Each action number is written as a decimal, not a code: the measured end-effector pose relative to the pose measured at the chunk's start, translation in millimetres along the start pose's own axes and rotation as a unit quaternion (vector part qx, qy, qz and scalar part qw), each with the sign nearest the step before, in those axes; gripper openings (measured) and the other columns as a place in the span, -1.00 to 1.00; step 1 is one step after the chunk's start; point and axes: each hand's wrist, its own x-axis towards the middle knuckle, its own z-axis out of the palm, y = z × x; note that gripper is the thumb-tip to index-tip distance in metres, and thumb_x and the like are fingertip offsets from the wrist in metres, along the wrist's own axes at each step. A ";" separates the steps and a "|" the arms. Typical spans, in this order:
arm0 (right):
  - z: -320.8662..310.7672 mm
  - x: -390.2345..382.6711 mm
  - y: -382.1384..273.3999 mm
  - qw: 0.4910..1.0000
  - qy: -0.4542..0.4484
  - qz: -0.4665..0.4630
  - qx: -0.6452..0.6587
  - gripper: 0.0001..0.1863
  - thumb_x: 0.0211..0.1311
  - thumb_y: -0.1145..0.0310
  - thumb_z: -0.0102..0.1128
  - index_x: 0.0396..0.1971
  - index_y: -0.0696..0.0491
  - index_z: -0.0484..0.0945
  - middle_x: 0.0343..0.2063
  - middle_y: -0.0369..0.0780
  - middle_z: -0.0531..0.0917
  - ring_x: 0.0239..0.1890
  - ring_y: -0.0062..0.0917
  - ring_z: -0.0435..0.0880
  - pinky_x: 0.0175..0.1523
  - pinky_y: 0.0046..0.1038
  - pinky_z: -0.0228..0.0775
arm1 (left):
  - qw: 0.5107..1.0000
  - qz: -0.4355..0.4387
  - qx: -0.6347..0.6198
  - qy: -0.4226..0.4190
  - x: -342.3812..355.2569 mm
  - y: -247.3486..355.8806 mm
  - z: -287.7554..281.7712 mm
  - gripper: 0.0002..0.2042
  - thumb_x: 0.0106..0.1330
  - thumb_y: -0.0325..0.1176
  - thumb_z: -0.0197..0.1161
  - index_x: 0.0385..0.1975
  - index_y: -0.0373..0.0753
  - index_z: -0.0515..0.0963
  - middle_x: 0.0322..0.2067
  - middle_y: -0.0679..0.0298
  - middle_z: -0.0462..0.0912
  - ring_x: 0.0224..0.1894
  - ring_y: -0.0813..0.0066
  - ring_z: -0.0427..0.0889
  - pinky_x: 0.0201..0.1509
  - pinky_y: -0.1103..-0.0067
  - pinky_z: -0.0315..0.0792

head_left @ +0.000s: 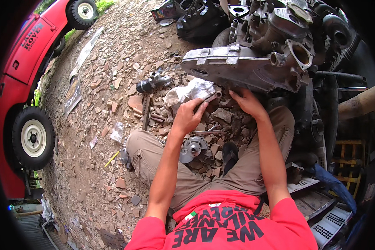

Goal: The person sits on the ground and uses a wrench to loosen and remove bolts from a car engine. They detach a metal gasket and a larger engine component, placing them aside on the ground.

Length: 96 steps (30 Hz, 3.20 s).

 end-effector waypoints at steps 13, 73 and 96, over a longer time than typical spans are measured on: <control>-1.7 6.3 -18.6 0.972 -0.113 0.073 -0.194 -0.43 0.32 -0.01 0.17 0.06 0.21 0.54 -0.01 0.17 0.61 0.08 0.05 0.56 0.19 -0.16 0.37 | 0.960 0.236 0.145 -0.029 161.0 106.9 -12.9 -0.77 0.33 -0.20 0.28 -0.21 -0.22 0.70 -0.30 0.11 0.72 -0.22 0.06 0.69 -0.13 0.32 0.54; -9.9 11.3 -27.7 0.972 -0.130 0.103 -0.169 -0.40 0.31 -0.03 0.19 0.07 0.22 0.53 -0.02 0.13 0.62 0.08 -0.01 0.58 0.17 -0.20 0.38 | 0.973 0.214 0.072 -0.056 198.9 93.0 35.1 -0.74 0.26 -0.09 0.33 -0.42 -0.18 0.69 -0.56 0.01 0.63 -0.42 -0.07 0.62 -0.35 0.22 0.46; -5.2 14.0 -9.6 0.972 -0.136 0.102 -0.162 -0.39 0.33 -0.06 0.17 0.08 0.21 0.50 -0.05 0.13 0.63 0.05 0.00 0.60 0.13 -0.20 0.41 | 0.908 0.111 -0.365 0.176 164.3 95.3 -26.5 -0.83 0.25 -0.47 0.43 -0.19 -0.34 0.68 -0.44 0.36 0.71 -0.44 0.78 0.58 -0.45 0.71 0.42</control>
